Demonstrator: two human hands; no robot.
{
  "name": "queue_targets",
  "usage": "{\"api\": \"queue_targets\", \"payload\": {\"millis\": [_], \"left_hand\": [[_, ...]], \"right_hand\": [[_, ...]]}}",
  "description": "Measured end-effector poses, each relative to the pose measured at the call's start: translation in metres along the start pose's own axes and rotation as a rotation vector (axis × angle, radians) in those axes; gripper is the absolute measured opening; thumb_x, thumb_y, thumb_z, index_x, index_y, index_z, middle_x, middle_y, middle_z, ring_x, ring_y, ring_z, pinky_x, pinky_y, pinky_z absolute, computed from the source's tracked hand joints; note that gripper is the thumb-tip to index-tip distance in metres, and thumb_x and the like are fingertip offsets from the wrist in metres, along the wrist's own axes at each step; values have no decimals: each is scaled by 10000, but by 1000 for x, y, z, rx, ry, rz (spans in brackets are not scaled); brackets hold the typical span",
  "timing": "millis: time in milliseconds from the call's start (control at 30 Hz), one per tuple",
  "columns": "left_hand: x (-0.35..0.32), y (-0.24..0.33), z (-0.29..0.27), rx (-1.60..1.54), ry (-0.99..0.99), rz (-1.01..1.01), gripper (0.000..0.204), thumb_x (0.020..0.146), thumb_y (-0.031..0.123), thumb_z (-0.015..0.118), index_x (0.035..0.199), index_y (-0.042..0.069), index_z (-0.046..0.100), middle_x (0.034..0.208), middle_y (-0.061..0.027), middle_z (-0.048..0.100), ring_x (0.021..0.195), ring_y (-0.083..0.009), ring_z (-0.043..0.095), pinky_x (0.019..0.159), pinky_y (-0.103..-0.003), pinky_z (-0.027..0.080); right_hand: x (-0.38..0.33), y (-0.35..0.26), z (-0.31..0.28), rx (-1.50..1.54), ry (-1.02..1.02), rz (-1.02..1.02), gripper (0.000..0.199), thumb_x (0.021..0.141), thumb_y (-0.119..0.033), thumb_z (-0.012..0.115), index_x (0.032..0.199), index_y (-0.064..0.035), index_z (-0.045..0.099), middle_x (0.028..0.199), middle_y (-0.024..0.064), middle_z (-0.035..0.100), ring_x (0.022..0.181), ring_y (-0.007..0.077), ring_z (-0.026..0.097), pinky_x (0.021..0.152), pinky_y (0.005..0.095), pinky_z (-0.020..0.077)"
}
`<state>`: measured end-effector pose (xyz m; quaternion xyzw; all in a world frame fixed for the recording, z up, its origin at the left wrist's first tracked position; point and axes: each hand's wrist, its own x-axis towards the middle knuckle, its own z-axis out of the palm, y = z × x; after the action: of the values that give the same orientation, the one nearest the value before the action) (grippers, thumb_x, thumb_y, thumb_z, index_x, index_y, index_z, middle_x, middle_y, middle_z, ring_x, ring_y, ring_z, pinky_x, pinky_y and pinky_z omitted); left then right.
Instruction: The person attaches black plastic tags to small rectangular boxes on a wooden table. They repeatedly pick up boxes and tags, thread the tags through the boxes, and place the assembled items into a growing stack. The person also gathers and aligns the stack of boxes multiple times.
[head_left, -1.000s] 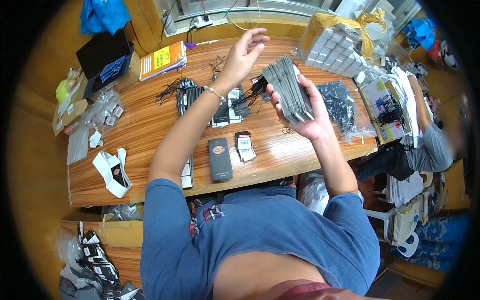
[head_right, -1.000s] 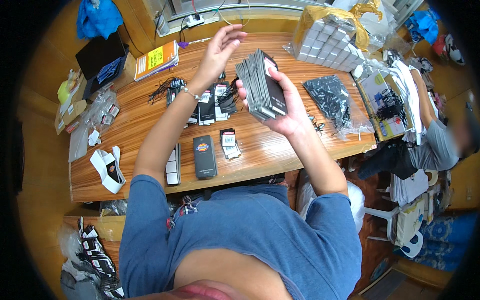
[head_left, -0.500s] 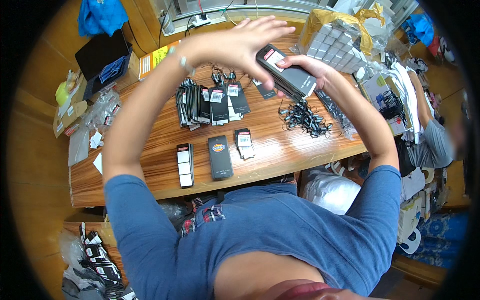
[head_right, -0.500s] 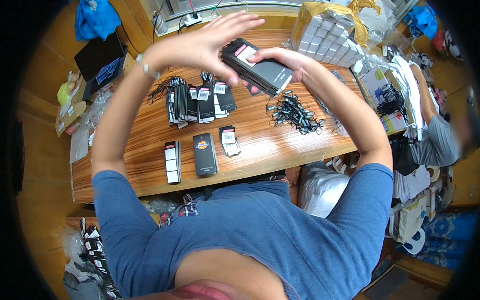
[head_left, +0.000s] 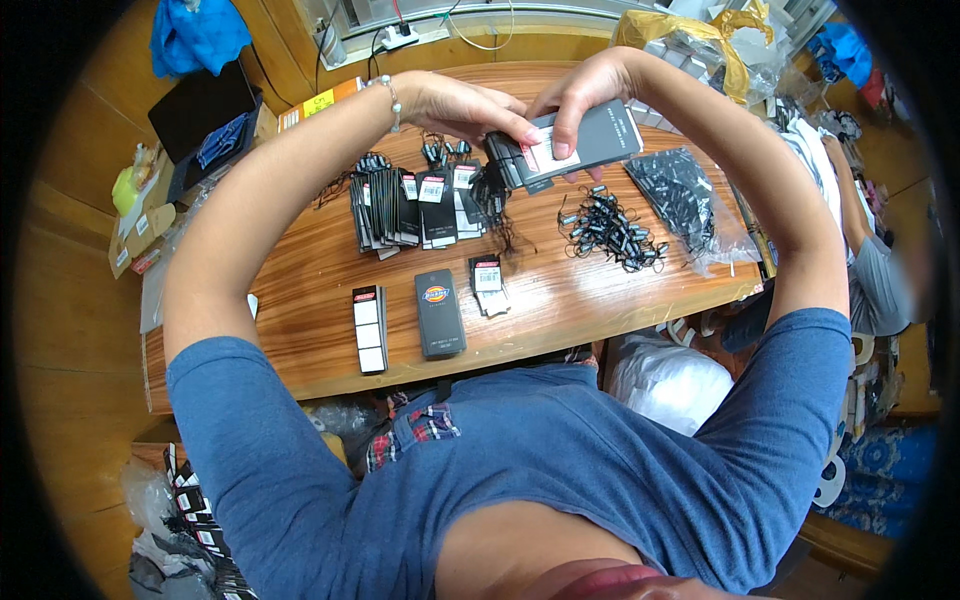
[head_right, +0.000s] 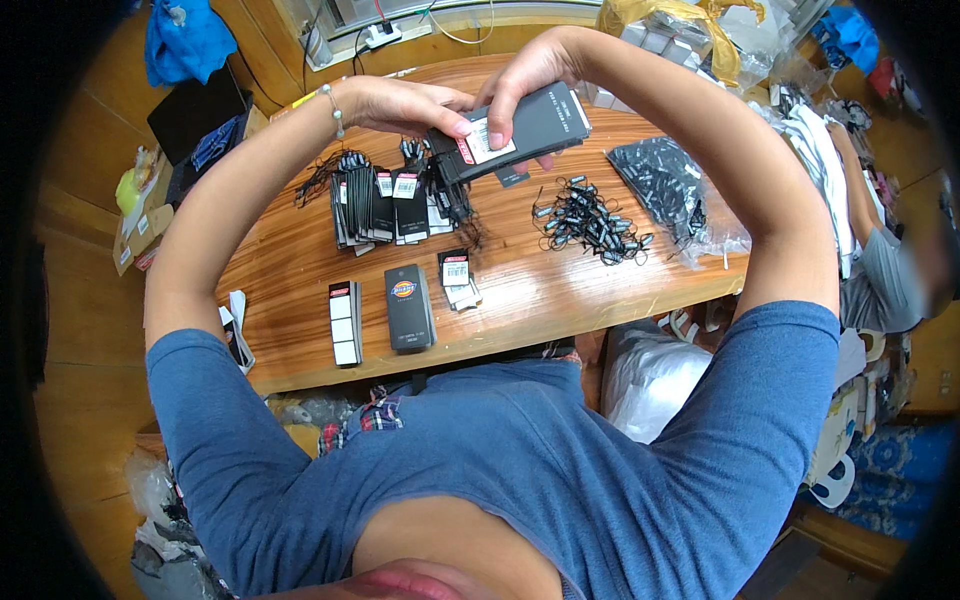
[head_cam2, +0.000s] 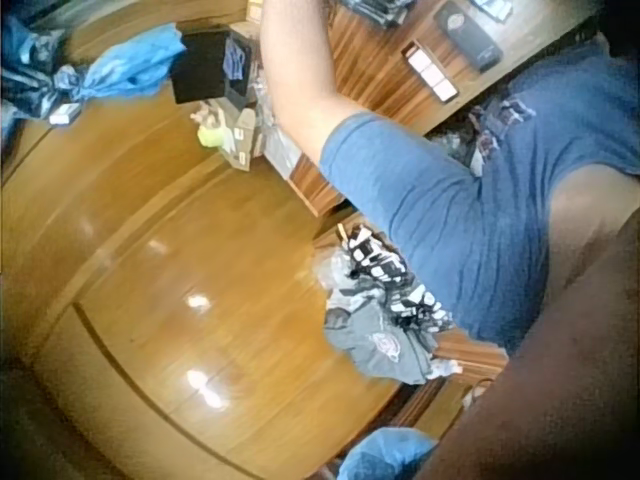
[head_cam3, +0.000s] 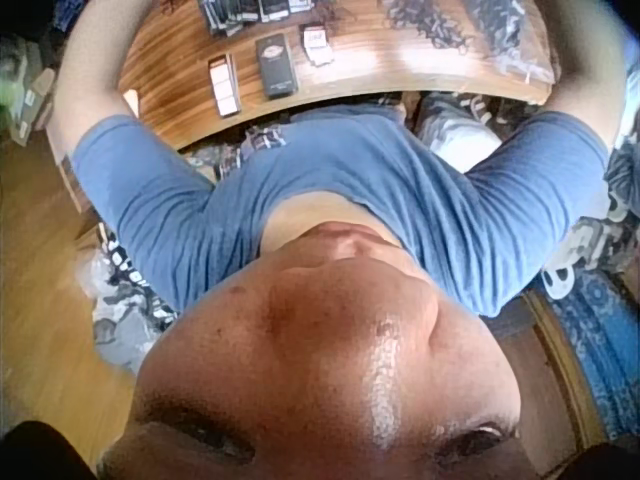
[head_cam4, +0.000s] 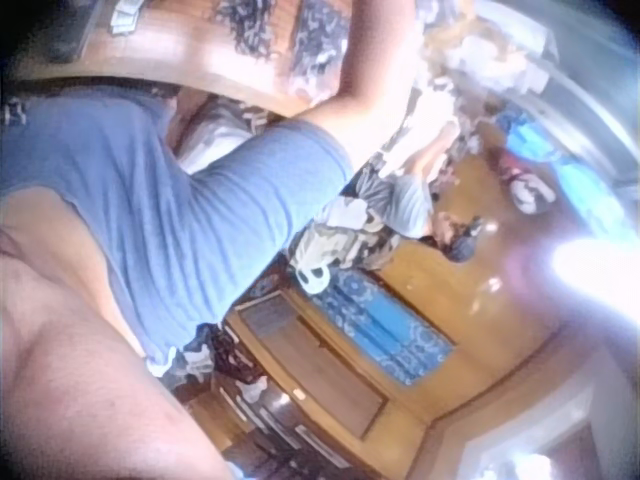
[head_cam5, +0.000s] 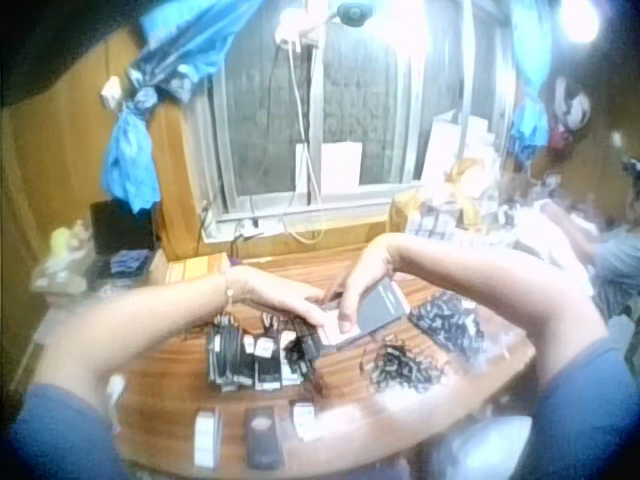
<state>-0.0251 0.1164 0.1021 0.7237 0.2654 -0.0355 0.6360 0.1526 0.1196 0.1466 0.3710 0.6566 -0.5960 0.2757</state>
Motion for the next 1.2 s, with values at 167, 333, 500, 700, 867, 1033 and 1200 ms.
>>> {"api": "queue_targets", "payload": {"millis": [167,333,500,700,867,1033,1200], "left_hand": [[-1,-3,28,-159,54,-6,776,736,361,687,1276,-14,275,1143,-117,455,1040,-156,475,889,-336,420],[-2,-16,32,-216,160,91,776,708,354,713,1259,-12,306,1090,-100,473,977,-147,499,829,-305,451],[-8,-32,32,-227,275,228,781,701,327,719,1260,-30,307,1081,-115,487,959,-152,524,789,-281,472],[-33,-46,33,-340,381,250,722,714,316,700,1260,10,340,1074,-89,518,938,-129,547,808,-286,473],[-78,-107,35,-698,475,391,633,699,329,691,1208,38,451,1109,-102,556,1012,-187,544,931,-374,394],[-193,-132,67,-673,970,594,760,732,436,621,1260,-42,356,1156,-219,517,1034,-331,545,887,-427,450],[-272,-139,113,-733,1314,671,692,755,405,602,1192,-95,408,1080,-226,555,978,-296,581,839,-395,500]], "right_hand": [[13,-3,-13,-93,-141,94,544,682,-132,648,1113,95,408,876,245,611,697,320,645,615,361,549],[9,-32,-11,-167,-193,184,523,691,-136,649,1098,99,418,883,256,613,693,343,643,603,366,551],[15,-52,-11,-266,-193,249,465,721,-177,642,1076,61,459,861,210,619,706,313,641,608,350,542],[14,-74,-31,-440,-17,98,397,799,-333,585,1054,-32,541,932,96,601,797,186,582,679,296,469],[-10,-89,-41,-359,736,-384,472,834,-443,542,1107,-58,520,996,85,589,876,161,570,741,308,455],[145,-65,-74,-243,964,-764,330,787,-261,609,1049,-69,546,796,82,607,696,180,605,589,252,495],[314,-122,7,-515,733,-913,134,768,-156,591,834,-57,653,737,46,647,668,116,594,618,260,481]]}}
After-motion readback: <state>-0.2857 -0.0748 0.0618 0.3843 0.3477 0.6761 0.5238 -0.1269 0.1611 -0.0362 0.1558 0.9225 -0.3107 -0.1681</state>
